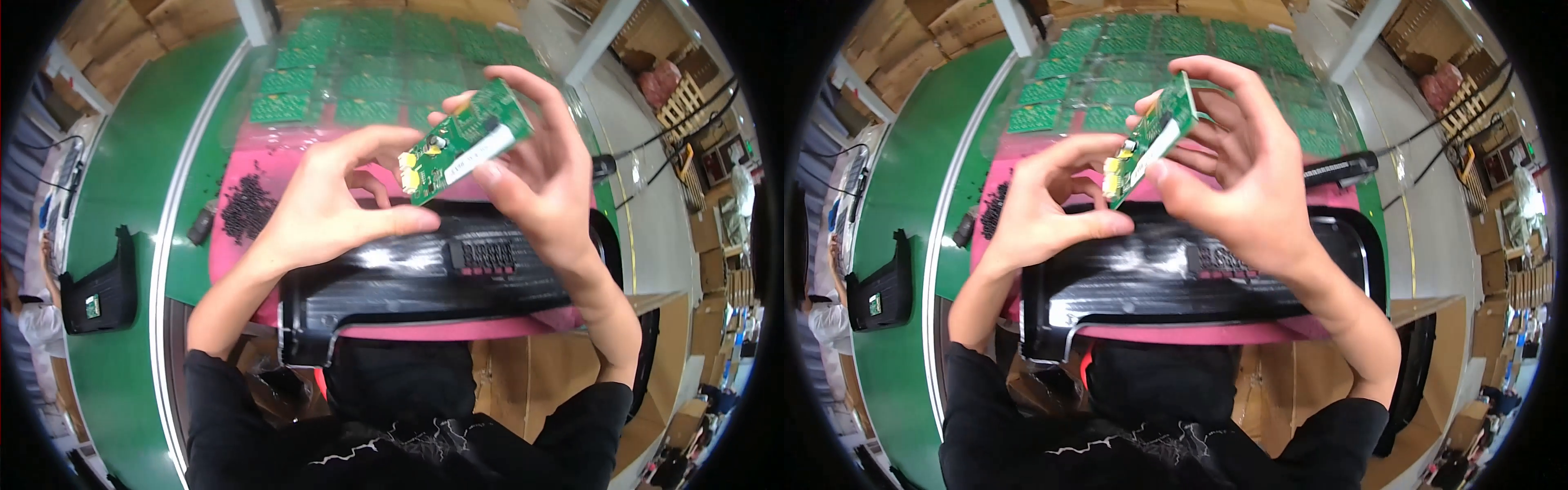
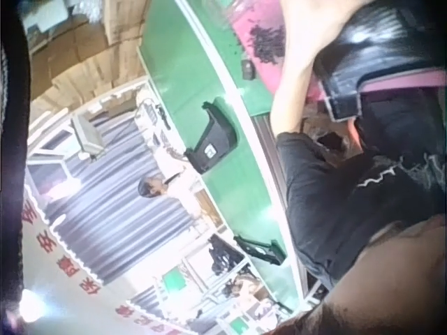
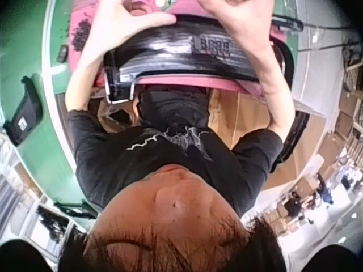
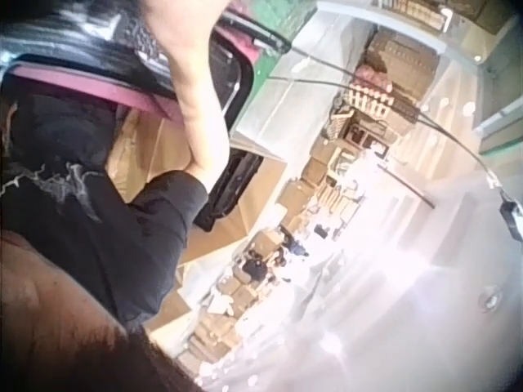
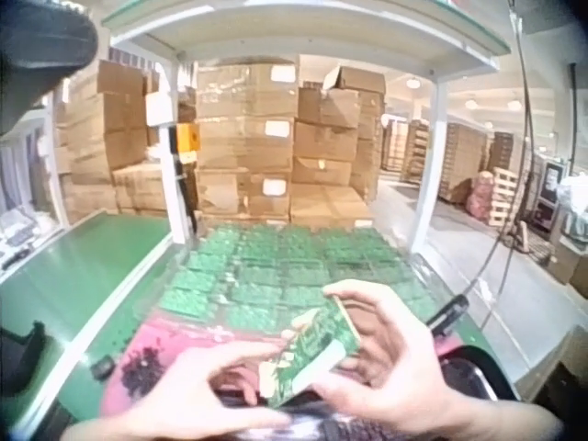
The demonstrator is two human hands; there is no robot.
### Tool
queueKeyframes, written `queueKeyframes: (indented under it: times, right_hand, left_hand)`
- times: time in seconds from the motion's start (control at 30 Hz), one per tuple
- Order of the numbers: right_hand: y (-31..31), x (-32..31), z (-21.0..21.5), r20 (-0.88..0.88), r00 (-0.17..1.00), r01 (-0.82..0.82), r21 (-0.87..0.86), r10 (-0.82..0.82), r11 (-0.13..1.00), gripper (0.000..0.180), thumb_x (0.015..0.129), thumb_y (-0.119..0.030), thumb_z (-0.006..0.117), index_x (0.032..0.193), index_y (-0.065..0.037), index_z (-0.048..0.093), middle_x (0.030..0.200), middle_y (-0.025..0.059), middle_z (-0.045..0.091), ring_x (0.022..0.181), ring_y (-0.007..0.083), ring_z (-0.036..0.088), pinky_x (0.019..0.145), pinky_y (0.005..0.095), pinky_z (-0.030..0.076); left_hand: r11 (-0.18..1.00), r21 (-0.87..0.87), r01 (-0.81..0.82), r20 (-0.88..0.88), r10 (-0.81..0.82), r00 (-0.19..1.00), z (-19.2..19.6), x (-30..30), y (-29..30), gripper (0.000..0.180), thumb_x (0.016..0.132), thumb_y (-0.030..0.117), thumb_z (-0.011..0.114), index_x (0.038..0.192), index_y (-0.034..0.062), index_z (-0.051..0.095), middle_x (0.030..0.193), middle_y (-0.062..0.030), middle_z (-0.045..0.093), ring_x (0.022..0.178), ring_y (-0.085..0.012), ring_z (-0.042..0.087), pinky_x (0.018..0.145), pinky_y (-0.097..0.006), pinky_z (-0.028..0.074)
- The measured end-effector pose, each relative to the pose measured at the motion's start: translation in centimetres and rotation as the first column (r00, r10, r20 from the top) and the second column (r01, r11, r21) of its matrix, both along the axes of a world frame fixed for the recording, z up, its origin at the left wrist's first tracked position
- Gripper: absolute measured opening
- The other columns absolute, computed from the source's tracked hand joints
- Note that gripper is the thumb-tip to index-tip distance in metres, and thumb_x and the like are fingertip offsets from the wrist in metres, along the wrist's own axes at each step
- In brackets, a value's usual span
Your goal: Assembling electronic circuit boards into plastic housings using an electric screwdriver.
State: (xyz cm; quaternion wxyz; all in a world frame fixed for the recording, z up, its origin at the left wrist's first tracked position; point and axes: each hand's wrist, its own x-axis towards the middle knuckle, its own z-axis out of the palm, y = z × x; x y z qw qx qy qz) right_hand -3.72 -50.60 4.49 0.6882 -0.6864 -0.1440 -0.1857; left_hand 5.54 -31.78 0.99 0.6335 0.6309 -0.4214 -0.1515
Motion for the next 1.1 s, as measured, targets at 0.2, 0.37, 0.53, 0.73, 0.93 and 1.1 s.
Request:
queueKeyframes:
  times: [0.2, 0.37, 0.53, 0.73, 0.93, 1.1]
  right_hand:
    - [-3.1, -6.5, -1.8, 0.004, 0.940, 0.340, -0.023, -0.340, 0.940, 0.063, 0.084, 0.007, 0.065, 0.139, 0.010, 0.034, 0.128, 0.0221, 0.054, 0.119, 0.0219, 0.054, 0.102, 0.0320, 0.043]
    - [-7.0, -9.6, -5.9, -0.070, 0.896, 0.384, -0.373, -0.438, 0.845, 0.052, 0.079, -0.004, 0.074, 0.127, 0.002, 0.055, 0.122, 0.0125, 0.061, 0.106, 0.0173, 0.059, 0.087, 0.0279, 0.045]
    - [-8.4, -10.2, -8.3, -0.141, 0.910, 0.219, -0.637, -0.391, 0.739, 0.052, 0.066, -0.012, 0.082, 0.112, -0.001, 0.062, 0.118, 0.0123, 0.062, 0.109, 0.0296, 0.057, 0.095, 0.0371, 0.044]
    - [-8.4, -10.1, -8.5, -0.191, 0.912, 0.117, -0.727, -0.363, 0.677, 0.051, 0.063, -0.015, 0.084, 0.108, -0.001, 0.064, 0.120, 0.0114, 0.058, 0.113, 0.0314, 0.052, 0.097, 0.0396, 0.042]
    - [-8.3, -10.1, -8.7, -0.200, 0.900, 0.112, -0.752, -0.386, 0.650, 0.051, 0.063, -0.015, 0.083, 0.109, -0.002, 0.064, 0.120, 0.0114, 0.057, 0.115, 0.0324, 0.051, 0.098, 0.0406, 0.041]
    - [-8.2, -10.0, -8.6, -0.190, 0.899, 0.121, -0.758, -0.394, 0.641, 0.052, 0.063, -0.015, 0.083, 0.109, -0.002, 0.064, 0.121, 0.0115, 0.057, 0.115, 0.0329, 0.050, 0.098, 0.0409, 0.041]
  left_hand:
    - [0.999, 0.038, 0.006, 0.089, -0.010, 0.996, 1.1, -2.2, -3.7, 0.063, 0.069, -0.004, 0.079, 0.127, -0.0025, 0.055, 0.107, -0.0055, 0.064, 0.093, -0.0092, 0.060, 0.064, -0.019, 0.052]
    - [0.925, 0.370, 0.087, 0.218, -0.177, 0.960, -0.2, -2.4, -4.7, 0.053, 0.071, 0.009, 0.081, 0.118, 0.0005, 0.058, 0.102, -0.0089, 0.066, 0.064, -0.0099, 0.061, 0.053, -0.024, 0.049]
    - [0.827, 0.543, 0.146, 0.293, -0.350, 0.890, -3.0, -2.9, -5.1, 0.053, 0.070, 0.015, 0.080, 0.115, -0.0010, 0.056, 0.097, -0.0120, 0.063, 0.055, -0.0168, 0.058, 0.054, -0.030, 0.049]
    - [0.769, 0.630, 0.109, 0.343, -0.402, 0.849, -4.0, -3.0, -5.0, 0.049, 0.069, 0.016, 0.078, 0.111, 0.0011, 0.058, 0.102, -0.0091, 0.059, 0.070, -0.0246, 0.062, 0.063, -0.035, 0.051]
    - [0.717, 0.692, 0.077, 0.336, -0.416, 0.845, -3.8, -3.0, -5.2, 0.049, 0.068, 0.016, 0.078, 0.110, 0.0025, 0.058, 0.106, -0.0082, 0.058, 0.084, -0.0295, 0.064, 0.069, -0.037, 0.053]
    - [0.711, 0.698, 0.083, 0.320, -0.414, 0.852, -3.6, -2.9, -5.2, 0.049, 0.068, 0.017, 0.079, 0.111, 0.0029, 0.057, 0.106, -0.0084, 0.057, 0.080, -0.0300, 0.064, 0.066, -0.038, 0.053]
